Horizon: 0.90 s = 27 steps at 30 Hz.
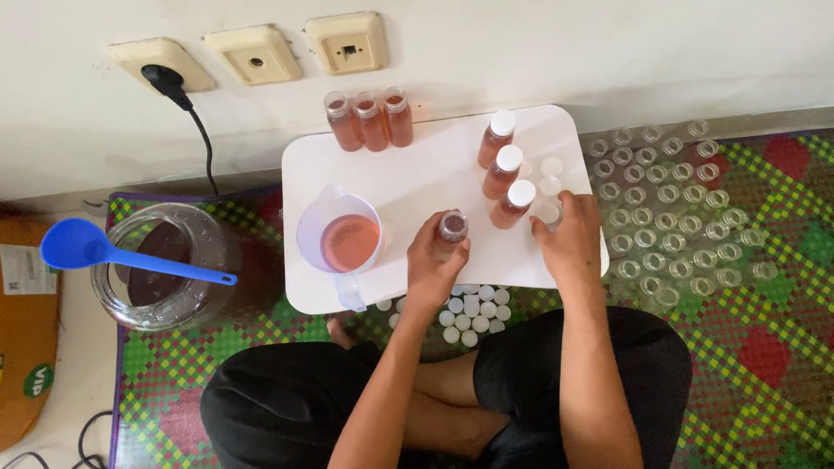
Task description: The person sits on the floor and fills small plastic bottles with a pink liquid from a measuring cup. They then screw white caps onto each bottle and place them in a row on a white tray.
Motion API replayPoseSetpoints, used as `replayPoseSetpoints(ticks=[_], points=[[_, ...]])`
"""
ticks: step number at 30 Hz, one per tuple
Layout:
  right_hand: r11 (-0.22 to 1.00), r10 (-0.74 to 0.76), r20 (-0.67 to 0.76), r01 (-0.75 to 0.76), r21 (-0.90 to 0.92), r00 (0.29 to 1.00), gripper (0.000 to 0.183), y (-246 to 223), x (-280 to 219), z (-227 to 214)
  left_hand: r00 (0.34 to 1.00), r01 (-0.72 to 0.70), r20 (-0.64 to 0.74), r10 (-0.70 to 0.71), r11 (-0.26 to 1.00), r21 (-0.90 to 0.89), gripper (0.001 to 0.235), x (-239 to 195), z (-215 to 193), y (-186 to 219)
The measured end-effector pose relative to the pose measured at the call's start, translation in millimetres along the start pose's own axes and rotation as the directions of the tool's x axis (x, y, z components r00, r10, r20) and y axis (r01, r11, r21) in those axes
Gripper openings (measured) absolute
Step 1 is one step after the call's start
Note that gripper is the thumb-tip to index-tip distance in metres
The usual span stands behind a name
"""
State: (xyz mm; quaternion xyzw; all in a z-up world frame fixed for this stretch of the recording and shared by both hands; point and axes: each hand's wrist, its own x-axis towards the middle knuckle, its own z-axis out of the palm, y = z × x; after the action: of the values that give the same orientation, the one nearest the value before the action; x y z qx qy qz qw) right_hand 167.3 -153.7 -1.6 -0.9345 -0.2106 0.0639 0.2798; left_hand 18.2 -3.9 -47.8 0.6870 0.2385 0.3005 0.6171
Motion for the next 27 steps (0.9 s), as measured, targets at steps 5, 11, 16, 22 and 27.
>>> replayPoseSetpoints(ticks=[5,11,16,22,27], points=[[0.998,0.017,0.036,-0.014,-0.068,0.999,0.046,7.8,2.8,6.0,1.0,-0.009,-0.016,0.01,1.0,0.011,0.053,-1.6,1.5,-1.6],[0.999,0.028,0.14,-0.031,0.02,0.99,0.049,-14.1,-14.1,-19.4,1.0,-0.001,-0.025,0.002,0.999,0.036,0.054,-0.7,2.3,-3.3],[0.995,0.058,0.326,-0.081,0.059,0.944,0.062,-20.4,-28.1,-35.2,0.999,0.021,-0.025,-0.02,0.998,0.051,0.055,-1.7,3.2,-2.3],[0.971,-0.201,0.49,0.108,0.211,0.848,0.046,-42.0,-39.6,-41.6,0.999,0.044,0.0,-0.044,0.998,0.041,0.054,-2.0,1.1,7.8],[0.88,-0.415,0.375,0.262,0.395,0.829,0.046,-61.0,-44.2,-35.8,0.997,0.068,0.026,-0.069,0.997,0.038,0.056,-0.9,0.3,9.4]])
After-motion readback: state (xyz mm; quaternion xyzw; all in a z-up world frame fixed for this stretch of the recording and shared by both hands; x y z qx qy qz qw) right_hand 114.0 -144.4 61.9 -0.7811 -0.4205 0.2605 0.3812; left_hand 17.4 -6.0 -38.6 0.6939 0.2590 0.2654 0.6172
